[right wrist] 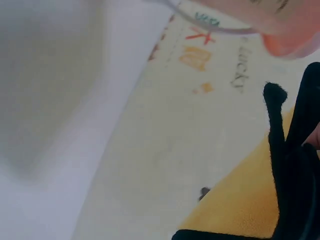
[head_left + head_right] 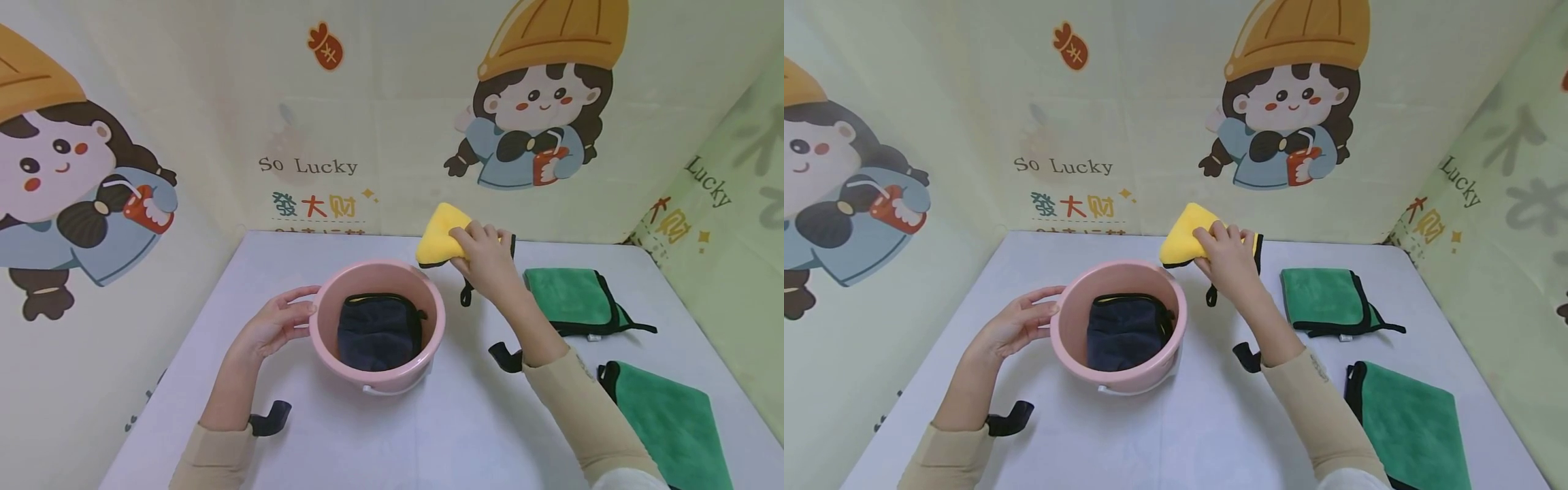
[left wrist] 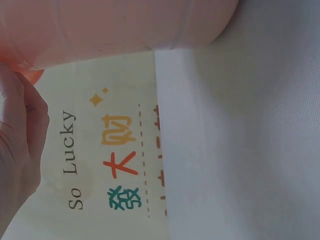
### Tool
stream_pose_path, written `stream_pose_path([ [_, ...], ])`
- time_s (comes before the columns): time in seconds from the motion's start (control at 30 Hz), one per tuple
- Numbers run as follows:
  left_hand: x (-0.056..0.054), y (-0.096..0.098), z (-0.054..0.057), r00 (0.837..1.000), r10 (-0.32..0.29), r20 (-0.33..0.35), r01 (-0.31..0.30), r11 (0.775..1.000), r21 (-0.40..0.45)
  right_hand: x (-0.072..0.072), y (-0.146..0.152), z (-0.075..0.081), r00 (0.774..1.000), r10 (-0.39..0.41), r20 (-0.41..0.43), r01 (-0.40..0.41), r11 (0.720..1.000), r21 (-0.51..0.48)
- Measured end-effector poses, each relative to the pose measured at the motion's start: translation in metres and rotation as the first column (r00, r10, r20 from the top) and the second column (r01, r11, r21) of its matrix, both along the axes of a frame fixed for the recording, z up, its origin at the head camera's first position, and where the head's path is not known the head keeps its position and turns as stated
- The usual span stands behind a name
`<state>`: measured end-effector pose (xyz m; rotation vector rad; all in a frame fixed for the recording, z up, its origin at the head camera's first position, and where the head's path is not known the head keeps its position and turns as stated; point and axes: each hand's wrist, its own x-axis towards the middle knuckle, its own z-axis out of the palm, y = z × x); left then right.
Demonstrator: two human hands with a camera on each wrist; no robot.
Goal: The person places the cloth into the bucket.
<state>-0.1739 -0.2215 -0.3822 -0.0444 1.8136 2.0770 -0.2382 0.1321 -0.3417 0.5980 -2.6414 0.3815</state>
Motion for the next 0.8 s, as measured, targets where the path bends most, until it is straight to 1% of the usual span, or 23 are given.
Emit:
stream_pose_path([
  [0.13,0.0,0.0,-0.001,1.0,-0.003,0.0,0.003,1.0,0.005,0.013,-0.012,0.012,0.997,0.054,-0.049,-0.052,0.998,0.029],
  [0.27,0.0,0.0,-0.001,1.0,-0.007,-0.002,0.007,1.0,0.006,0.023,-0.024,0.017,0.987,0.125,-0.104,-0.118,0.99,0.075],
  [0.37,0.0,0.0,0.0,1.0,-0.004,0.0,0.004,1.0,0.004,0.031,-0.033,0.019,0.975,0.181,-0.126,-0.167,0.979,0.114],
  [0.57,0.0,0.001,0.002,1.0,-0.005,0.0,0.005,1.0,-0.005,0.044,-0.051,0.022,0.959,0.263,-0.103,-0.24,0.952,0.189],
  [0.8,0.0,0.001,0.002,1.0,-0.012,-0.008,0.012,1.0,-0.017,0.053,-0.068,0.019,0.935,0.348,-0.062,-0.314,0.898,0.309],
])
